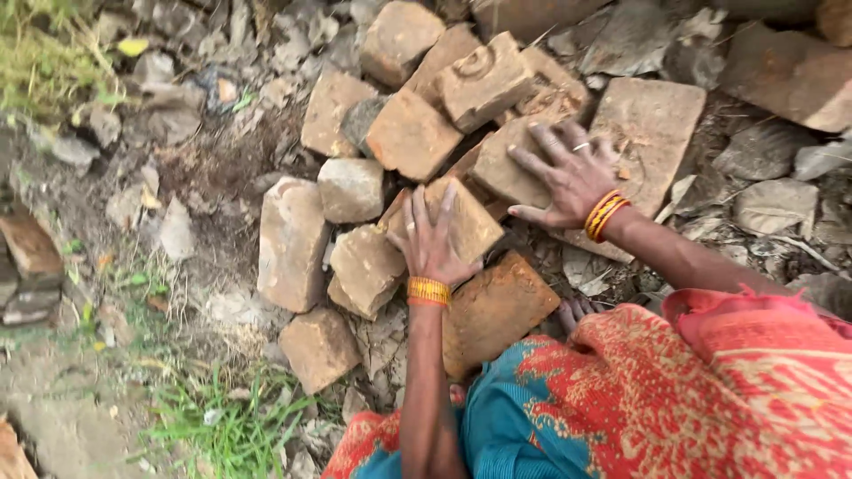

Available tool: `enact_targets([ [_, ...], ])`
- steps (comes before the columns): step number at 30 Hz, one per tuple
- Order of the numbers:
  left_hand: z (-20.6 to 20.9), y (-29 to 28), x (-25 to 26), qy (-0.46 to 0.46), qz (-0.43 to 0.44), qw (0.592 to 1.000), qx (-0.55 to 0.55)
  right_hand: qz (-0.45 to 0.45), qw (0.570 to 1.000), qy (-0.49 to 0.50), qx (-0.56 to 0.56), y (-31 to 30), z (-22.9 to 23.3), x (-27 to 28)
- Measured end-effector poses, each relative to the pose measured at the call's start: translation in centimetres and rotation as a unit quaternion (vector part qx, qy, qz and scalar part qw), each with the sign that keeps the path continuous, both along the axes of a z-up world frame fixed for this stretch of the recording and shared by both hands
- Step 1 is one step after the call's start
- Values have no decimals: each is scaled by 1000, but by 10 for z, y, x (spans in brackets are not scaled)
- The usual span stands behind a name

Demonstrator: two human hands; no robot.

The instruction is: The person sits on the ground and sorts through a pile of old, weathered bricks. They pick up individual bricks, turn them over, and move them around within the pile.

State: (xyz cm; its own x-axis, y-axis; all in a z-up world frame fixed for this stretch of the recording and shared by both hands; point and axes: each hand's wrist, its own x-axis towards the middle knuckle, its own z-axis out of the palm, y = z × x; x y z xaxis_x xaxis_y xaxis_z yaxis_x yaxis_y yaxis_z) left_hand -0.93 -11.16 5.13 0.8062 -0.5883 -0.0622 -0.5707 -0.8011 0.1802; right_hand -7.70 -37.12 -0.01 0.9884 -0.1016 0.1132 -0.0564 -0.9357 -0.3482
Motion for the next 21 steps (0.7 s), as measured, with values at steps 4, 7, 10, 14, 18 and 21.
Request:
enact_targets([
  [4, -12, -17, -37, 22, -2, 998, 50, 11, 1000, -21, 11, -4, -16, -10],
  [7, -15, -25, -57, -27, -35, 997, 58, 30, 999, -26, 35, 0, -10, -3],
  [10, -2, -25, -61, -39, -48, 995, 74, 19, 998, -43, 31, 2, -17, -4],
  [14, -49, 23, -21, -65, -97, 993, -3, 0, 997, -81, -1, -7, -22, -3],
  [18, 12, 87, 23, 108, 164, 971, 136, 8, 996, -86, 17, -7, -26, -12],
  [21, 18, 142, 38, 99, 155, 965, 189, 8, 995, -99, 8, -8, -24, -12],
])
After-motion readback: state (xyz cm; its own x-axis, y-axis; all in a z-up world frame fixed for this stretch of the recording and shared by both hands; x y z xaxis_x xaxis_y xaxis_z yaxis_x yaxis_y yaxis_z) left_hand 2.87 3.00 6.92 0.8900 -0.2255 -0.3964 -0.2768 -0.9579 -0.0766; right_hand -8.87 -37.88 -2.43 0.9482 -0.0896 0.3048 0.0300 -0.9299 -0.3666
